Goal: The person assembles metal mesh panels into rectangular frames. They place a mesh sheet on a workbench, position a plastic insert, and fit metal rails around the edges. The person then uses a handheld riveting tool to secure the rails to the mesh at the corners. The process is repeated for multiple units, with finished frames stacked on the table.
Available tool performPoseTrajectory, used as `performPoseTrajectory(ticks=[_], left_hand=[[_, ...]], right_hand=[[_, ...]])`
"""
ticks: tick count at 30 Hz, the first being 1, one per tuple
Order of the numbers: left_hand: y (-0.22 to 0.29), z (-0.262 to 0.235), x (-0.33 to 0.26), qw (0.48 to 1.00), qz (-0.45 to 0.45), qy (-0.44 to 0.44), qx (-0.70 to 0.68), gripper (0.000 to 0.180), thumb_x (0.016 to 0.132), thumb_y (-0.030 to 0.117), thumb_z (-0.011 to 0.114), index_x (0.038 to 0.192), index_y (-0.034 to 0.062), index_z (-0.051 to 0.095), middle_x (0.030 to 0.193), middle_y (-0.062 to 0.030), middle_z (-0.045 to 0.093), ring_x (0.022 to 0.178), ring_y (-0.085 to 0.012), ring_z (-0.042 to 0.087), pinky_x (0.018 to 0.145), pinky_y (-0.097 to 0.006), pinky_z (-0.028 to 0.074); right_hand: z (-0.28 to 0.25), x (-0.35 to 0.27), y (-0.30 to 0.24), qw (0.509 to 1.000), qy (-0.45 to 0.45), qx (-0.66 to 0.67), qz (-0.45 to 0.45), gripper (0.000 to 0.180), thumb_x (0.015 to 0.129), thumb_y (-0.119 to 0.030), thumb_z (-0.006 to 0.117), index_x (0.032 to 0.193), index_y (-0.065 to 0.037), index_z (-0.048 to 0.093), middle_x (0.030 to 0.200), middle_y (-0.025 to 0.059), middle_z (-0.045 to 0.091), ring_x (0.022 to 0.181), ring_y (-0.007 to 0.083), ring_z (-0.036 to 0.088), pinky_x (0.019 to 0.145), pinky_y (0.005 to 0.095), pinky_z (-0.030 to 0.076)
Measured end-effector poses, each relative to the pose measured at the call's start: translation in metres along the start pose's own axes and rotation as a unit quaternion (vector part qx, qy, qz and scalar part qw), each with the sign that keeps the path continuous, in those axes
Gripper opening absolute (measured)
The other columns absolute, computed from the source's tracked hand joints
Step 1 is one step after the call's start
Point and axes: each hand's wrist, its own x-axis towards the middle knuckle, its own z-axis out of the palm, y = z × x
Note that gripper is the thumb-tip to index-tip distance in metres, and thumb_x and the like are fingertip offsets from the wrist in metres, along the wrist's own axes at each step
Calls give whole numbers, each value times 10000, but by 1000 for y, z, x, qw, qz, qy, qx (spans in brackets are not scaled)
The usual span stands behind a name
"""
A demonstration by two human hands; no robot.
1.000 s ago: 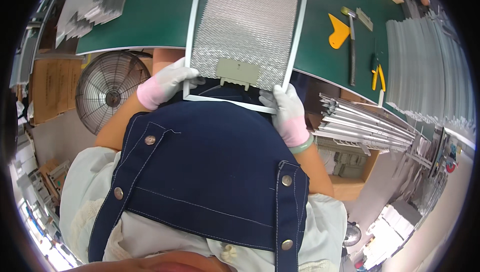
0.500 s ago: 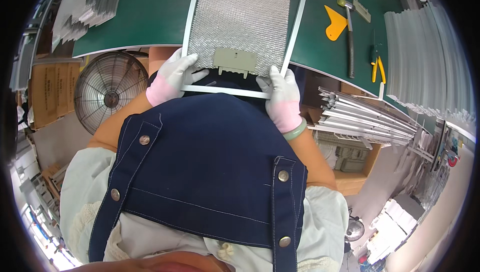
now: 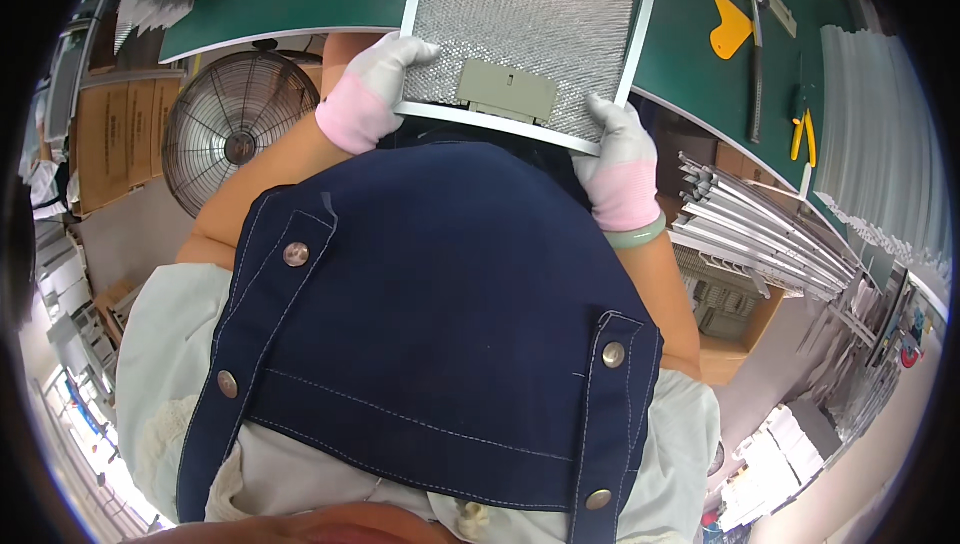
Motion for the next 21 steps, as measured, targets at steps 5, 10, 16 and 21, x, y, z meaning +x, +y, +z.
performPoseTrajectory(ticks=[5,10,16,21], left_hand=[[-7,-19,12,987,70,-59,132,286,949,172,601,1176,-1,589,1025,-83,662,1013,-185,633,905,-349,529],[2,-4,-23,995,-3,-75,-61,305,1024,151,497,1275,-18,534,1214,-147,624,1128,-240,629,974,-413,536],[-4,-1,-9,998,14,-58,-38,352,1005,133,523,1326,-5,480,1218,-134,598,1098,-261,636,962,-487,545],[-5,-8,-5,996,0,-84,-5,362,996,174,568,1314,12,506,1194,-101,623,1068,-228,652,946,-456,560]], right_hand=[[-2,4,0,999,18,0,28,267,959,-153,576,1173,5,570,1123,130,629,1052,293,636,968,484,529],[-42,23,14,983,-52,-151,-88,326,935,-204,684,1184,-21,579,1107,101,628,1019,249,656,917,428,561],[-5,1,10,996,-46,-74,-29,251,972,-175,641,1177,-44,581,1099,99,629,1004,250,658,892,432,567],[3,-2,8,1000,-2,1,20,234,1003,-115,566,1213,-13,544,1126,127,620,1038,287,653,876,500,571]])
